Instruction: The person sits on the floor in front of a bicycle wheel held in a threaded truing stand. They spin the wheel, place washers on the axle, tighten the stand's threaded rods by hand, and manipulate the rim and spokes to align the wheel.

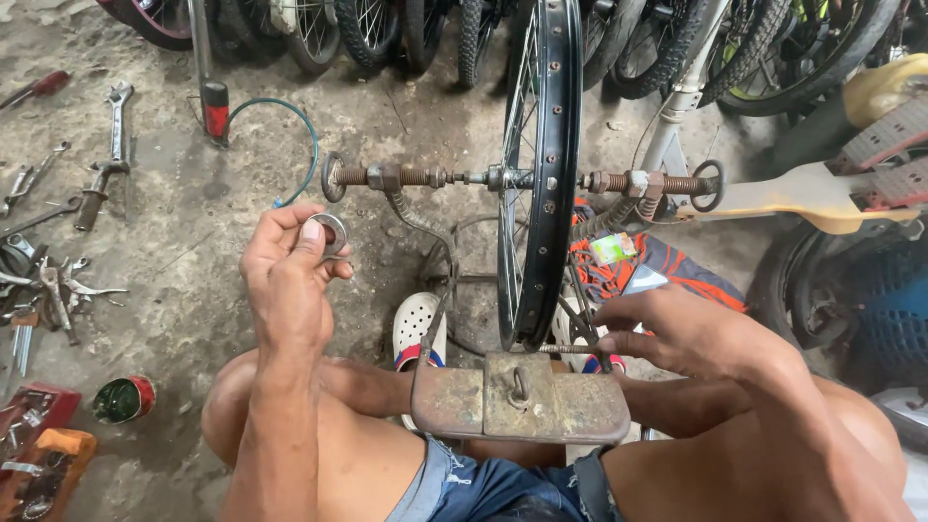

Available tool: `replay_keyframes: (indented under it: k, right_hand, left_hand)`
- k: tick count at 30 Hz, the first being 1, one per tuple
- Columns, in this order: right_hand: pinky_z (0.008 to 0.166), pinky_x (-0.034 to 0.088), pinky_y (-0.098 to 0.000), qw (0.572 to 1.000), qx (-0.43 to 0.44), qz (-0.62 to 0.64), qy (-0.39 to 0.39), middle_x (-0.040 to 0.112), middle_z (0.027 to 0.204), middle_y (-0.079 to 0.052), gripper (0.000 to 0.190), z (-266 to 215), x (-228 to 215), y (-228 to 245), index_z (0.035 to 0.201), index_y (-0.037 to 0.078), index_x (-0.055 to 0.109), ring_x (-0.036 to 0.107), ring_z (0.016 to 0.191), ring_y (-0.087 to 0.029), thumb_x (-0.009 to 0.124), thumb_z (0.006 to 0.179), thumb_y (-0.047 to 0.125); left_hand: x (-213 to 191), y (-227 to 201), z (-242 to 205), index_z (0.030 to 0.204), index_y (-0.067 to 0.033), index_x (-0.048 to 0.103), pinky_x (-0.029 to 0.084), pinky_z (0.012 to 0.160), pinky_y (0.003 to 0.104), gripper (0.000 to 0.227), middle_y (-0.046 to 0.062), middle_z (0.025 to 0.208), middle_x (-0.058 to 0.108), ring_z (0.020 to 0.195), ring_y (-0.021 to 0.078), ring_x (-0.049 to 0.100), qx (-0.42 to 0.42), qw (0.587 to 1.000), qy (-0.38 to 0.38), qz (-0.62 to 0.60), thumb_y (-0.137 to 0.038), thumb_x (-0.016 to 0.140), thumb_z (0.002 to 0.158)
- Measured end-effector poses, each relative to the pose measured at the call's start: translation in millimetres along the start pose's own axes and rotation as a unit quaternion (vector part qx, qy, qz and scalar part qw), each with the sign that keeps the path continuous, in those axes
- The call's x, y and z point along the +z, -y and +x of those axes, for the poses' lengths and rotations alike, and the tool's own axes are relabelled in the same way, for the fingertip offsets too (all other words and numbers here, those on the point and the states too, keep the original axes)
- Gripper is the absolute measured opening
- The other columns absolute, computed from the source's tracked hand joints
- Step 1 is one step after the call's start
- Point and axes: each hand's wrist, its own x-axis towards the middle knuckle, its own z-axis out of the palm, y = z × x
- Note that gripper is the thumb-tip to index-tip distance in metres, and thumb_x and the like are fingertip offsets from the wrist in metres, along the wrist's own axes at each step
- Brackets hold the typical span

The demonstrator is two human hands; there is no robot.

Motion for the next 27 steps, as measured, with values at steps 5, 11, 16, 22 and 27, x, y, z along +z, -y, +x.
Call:
replay_keyframes:
  k: [5, 11, 16, 22, 27]
  right_hand:
    - [0.089, 0.053, -0.0404, 0.965, -0.199, 0.040, -0.167, 0.075, 0.116, -0.013, 0.040, 3.5, 4.6, -1.9, 0.115, 0.004, 0.072, 0.070, 0.108, -0.033, 0.065, 0.091, 0.035]
    - [0.096, 0.051, -0.0432, 0.953, -0.284, 0.048, -0.097, 0.062, 0.134, -0.019, 0.059, -12.0, 25.1, 29.3, 0.115, 0.003, 0.072, 0.060, 0.124, -0.037, 0.072, 0.084, 0.054]
    - [0.102, 0.047, -0.0463, 0.917, -0.353, 0.055, -0.176, 0.060, 0.134, -0.020, 0.069, -14.4, 54.8, 25.1, 0.116, 0.000, 0.067, 0.057, 0.126, -0.039, 0.073, 0.081, 0.060]
    - [0.102, 0.046, -0.0512, 0.846, -0.429, 0.028, -0.316, 0.060, 0.129, -0.020, 0.068, -18.2, 75.8, 33.5, 0.119, 0.002, 0.068, 0.057, 0.124, -0.039, 0.074, 0.081, 0.058]
    - [0.097, 0.054, -0.0477, 0.801, -0.443, -0.014, -0.403, 0.070, 0.116, -0.011, 0.047, -1.1, 89.2, 26.2, 0.120, 0.004, 0.071, 0.068, 0.113, -0.031, 0.076, 0.094, 0.042]
  left_hand:
    - [4.0, -12.8, -1.0, 0.106, -0.0066, 0.060, 0.056, 0.058, 0.033, 0.013, 0.009, 0.086, 0.066, 0.074, 0.0192, 0.068, -0.148, 0.978, 0.075, -0.127, -0.014, 0.051, 0.099]
    - [1.1, 60.6, -42.6, 0.101, 0.0009, 0.056, 0.039, 0.055, 0.027, 0.020, 0.009, 0.084, 0.055, 0.068, 0.0130, 0.048, -0.175, 0.944, 0.245, -0.136, -0.013, 0.066, 0.111]
    - [24.9, 7.5, -59.0, 0.115, 0.0016, 0.061, 0.047, 0.071, 0.025, 0.028, 0.003, 0.096, 0.051, 0.082, 0.0085, 0.050, -0.091, 0.941, 0.318, 0.067, 0.000, 0.066, 0.087]
    - [59.6, 1.7, -7.4, 0.116, 0.0022, 0.059, 0.057, 0.060, 0.033, 0.029, 0.008, 0.085, 0.064, 0.069, 0.0143, 0.066, -0.256, 0.853, 0.426, 0.161, -0.003, 0.069, 0.090]
    - [77.1, 22.0, 10.3, 0.106, 0.0044, 0.070, 0.049, 0.041, 0.035, 0.020, 0.014, 0.069, 0.067, 0.051, 0.0190, 0.063, -0.284, 0.802, 0.379, 0.363, -0.011, 0.068, 0.095]
